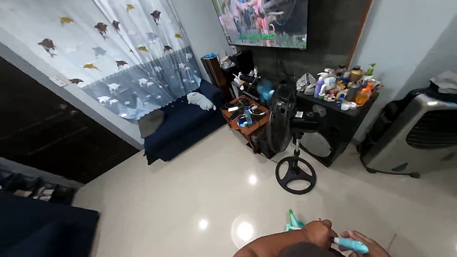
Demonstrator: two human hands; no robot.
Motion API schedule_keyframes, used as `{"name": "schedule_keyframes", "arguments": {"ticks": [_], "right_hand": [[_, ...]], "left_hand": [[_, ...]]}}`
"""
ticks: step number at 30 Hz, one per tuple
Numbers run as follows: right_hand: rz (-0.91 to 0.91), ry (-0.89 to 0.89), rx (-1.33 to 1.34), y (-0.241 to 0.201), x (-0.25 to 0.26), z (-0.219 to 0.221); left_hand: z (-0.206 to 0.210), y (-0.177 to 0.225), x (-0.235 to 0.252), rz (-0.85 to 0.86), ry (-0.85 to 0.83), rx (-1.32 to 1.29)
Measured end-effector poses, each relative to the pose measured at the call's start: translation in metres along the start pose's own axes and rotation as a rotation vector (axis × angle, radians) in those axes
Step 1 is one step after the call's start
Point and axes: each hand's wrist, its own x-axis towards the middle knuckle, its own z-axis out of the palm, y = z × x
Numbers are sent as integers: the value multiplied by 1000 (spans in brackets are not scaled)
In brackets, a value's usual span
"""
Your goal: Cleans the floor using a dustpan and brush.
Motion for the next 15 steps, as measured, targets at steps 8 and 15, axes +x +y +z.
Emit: {"name": "schedule_keyframes", "arguments": {"ticks": [8,15], "right_hand": [[101,-78,57,-1,-26,-32],[220,132,165,45,-45,-62]], "left_hand": [[23,46,36,-20,-52,-1],[56,65,81,98,-181,-23]]}}
